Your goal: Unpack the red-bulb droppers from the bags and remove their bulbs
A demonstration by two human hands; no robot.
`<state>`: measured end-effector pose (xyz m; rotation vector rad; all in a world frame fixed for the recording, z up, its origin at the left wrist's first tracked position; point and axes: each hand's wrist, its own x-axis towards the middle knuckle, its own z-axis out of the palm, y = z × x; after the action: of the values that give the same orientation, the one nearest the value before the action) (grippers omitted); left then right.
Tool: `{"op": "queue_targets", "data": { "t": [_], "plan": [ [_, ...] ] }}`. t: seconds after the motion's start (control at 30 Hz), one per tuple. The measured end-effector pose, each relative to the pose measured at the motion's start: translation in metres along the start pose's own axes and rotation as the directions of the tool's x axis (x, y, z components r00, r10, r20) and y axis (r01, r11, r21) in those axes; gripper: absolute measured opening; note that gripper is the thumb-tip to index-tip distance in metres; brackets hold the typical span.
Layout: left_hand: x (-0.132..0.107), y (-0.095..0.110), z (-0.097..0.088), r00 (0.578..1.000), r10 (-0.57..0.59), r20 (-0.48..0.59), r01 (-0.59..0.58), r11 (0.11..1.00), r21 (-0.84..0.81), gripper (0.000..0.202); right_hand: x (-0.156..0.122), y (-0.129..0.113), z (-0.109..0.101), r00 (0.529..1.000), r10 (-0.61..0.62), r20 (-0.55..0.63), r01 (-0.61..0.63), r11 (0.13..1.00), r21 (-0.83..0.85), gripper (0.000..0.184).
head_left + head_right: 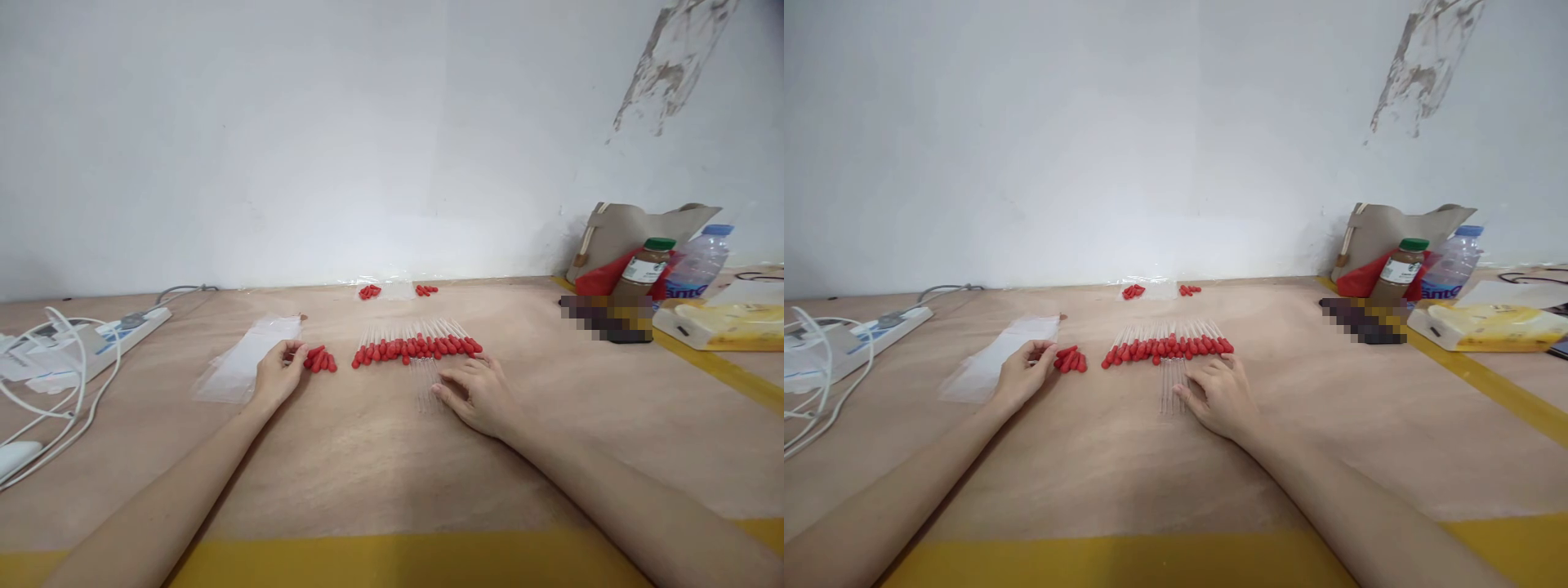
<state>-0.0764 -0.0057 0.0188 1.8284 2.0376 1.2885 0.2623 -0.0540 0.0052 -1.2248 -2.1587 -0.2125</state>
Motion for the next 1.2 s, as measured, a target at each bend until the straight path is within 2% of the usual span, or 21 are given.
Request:
{"op": "queue_targets", "data": {
  "t": [0.1, 0.17, 0.2, 0.27, 0.33, 0.4, 0.47, 0.6, 0.67, 0.73, 0.87, 0.9, 0.97, 1.03, 1.13, 1.2],
  "plan": [
    [0.001, 0.008, -0.003, 0.995, 0.006, -0.103, -0.004, 1.000, 0.013, 0.028, 0.001, 0.000, -0.001, 1.000, 0.008, -0.002, -0.007, 1.000, 0.014, 0.024],
    [0.002, 0.023, -0.003, 0.985, 0.095, -0.141, -0.091, 0.995, 0.036, 0.025, 0.001, 0.000, -0.001, 1.000, 0.015, -0.015, -0.014, 1.000, 0.026, 0.023],
    [0.002, 0.034, -0.001, 0.977, 0.169, -0.128, -0.164, 0.985, 0.052, 0.022, 0.001, 0.000, -0.001, 1.000, 0.017, -0.021, -0.016, 0.999, 0.034, 0.022],
    [0.003, 0.060, 0.008, 0.945, 0.328, -0.003, -0.327, 0.942, 0.079, 0.018, 0.002, 0.000, 0.000, 0.999, 0.015, -0.029, -0.013, 0.998, 0.053, 0.021],
    [0.003, 0.089, 0.025, 0.899, 0.403, 0.172, -0.419, 0.905, 0.070, 0.015, 0.001, 0.001, 0.000, 0.999, 0.011, -0.037, -0.009, 0.998, 0.063, 0.020],
    [0.002, 0.113, 0.047, 0.873, 0.426, 0.237, -0.449, 0.892, 0.050, 0.018, 0.001, 0.001, 0.000, 0.999, 0.011, -0.049, -0.008, 0.998, 0.061, 0.020],
    [0.001, 0.130, 0.069, 0.864, 0.433, 0.257, -0.458, 0.888, 0.043, 0.023, 0.001, 0.002, 0.000, 0.998, 0.009, -0.058, -0.005, 0.998, 0.057, 0.020],
    [0.001, 0.141, 0.099, 0.854, 0.434, 0.287, -0.458, 0.889, 0.021, 0.029, 0.001, 0.002, 0.000, 0.998, -0.001, -0.061, 0.004, 0.999, 0.054, 0.020],
    [0.001, 0.140, 0.107, 0.856, 0.433, 0.283, -0.452, 0.892, 0.002, 0.028, 0.001, 0.002, 0.001, 0.998, -0.009, -0.062, 0.012, 0.999, 0.049, 0.020],
    [0.001, 0.138, 0.110, 0.876, 0.417, 0.241, -0.428, 0.904, -0.009, 0.028, 0.002, 0.002, 0.002, 0.998, -0.013, -0.061, 0.016, 0.999, 0.050, 0.019],
    [-0.003, 0.136, 0.101, 0.930, 0.352, 0.104, -0.352, 0.936, -0.021, 0.027, 0.002, 0.002, 0.003, 0.996, 0.009, -0.084, -0.003, 0.998, 0.069, 0.019],
    [-0.006, 0.134, 0.094, 0.931, 0.355, 0.082, -0.354, 0.935, -0.031, 0.026, 0.003, 0.003, 0.003, 0.995, 0.024, -0.098, -0.017, 0.997, 0.075, 0.019],
    [-0.015, 0.128, 0.074, 0.907, 0.416, 0.064, -0.412, 0.909, -0.059, 0.021, 0.004, 0.004, 0.003, 0.990, 0.060, -0.130, -0.048, 0.995, 0.089, 0.021],
    [-0.028, 0.117, 0.050, 0.820, 0.567, 0.081, -0.560, 0.823, -0.097, 0.016, 0.004, 0.004, 0.002, 0.983, 0.075, -0.166, -0.057, 0.992, 0.112, 0.030],
    [-0.047, 0.093, 0.022, 0.691, 0.702, 0.173, -0.704, 0.708, -0.064, 0.011, 0.004, 0.003, -0.001, 0.979, 0.013, -0.202, 0.014, 0.991, 0.131, 0.042],
    [-0.055, 0.076, 0.013, 0.649, 0.735, 0.194, -0.743, 0.668, -0.045, 0.010, 0.004, 0.000, -0.001, 0.977, -0.068, -0.204, 0.094, 0.988, 0.122, 0.044]
  ]
}}
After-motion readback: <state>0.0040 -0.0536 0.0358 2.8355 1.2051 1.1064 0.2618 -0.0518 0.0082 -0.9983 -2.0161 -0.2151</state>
